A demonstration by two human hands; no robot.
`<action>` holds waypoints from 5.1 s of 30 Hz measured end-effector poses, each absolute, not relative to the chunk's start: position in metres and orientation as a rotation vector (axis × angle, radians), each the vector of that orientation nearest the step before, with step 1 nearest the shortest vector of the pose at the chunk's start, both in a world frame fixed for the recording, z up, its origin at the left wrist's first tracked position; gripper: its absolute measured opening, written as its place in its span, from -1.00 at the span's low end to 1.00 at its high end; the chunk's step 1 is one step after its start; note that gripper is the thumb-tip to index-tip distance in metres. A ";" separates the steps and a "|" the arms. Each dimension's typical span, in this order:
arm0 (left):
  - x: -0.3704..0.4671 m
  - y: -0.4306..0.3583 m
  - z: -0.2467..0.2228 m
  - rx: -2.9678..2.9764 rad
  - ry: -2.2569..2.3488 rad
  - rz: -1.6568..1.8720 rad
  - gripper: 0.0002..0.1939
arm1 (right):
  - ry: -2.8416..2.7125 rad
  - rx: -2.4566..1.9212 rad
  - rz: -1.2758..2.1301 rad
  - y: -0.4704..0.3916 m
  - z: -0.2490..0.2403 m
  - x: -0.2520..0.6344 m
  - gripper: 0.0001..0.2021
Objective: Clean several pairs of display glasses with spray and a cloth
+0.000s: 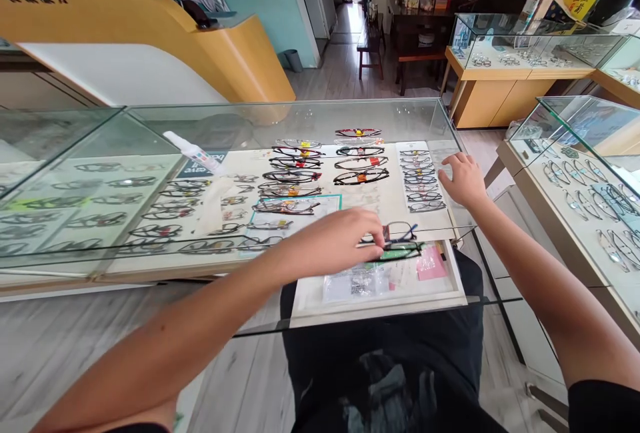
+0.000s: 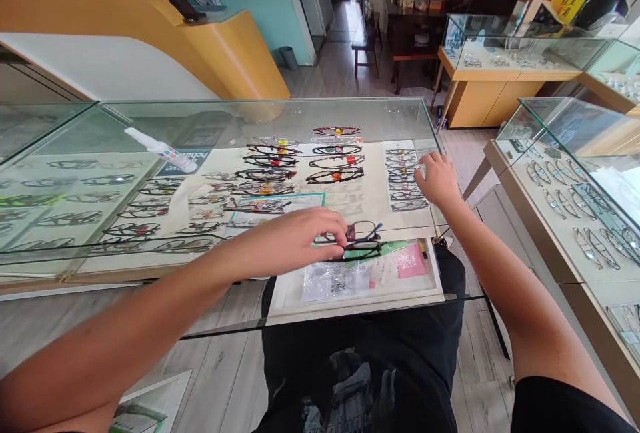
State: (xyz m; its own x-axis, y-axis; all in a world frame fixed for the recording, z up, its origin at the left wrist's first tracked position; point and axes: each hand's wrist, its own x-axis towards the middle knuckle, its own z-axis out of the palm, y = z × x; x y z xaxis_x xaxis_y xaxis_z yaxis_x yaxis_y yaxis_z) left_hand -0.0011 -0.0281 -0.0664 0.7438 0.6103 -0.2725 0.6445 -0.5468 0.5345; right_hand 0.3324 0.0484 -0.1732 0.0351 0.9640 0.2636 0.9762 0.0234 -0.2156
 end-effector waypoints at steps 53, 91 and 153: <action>0.018 0.057 -0.273 2.431 1.251 -0.159 -0.65 | -1.950 -1.951 -0.037 0.044 -0.169 0.332 -0.68; 0.031 0.053 -0.261 2.519 1.249 -0.321 -0.56 | -1.957 -1.978 -0.045 0.044 -0.167 0.331 -0.67; 0.032 -0.040 -0.212 2.347 0.926 -0.090 -0.93 | -1.954 -1.957 -0.060 0.044 -0.172 0.331 -0.68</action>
State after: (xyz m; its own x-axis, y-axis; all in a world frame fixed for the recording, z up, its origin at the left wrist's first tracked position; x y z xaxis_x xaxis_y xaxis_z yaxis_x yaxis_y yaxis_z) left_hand 0.0321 -0.0405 -0.2117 0.7537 0.5983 -0.2720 0.6393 -0.5716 0.5144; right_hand 0.3314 0.0442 -0.1722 0.0359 0.9568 0.2885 0.9726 0.0329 -0.2300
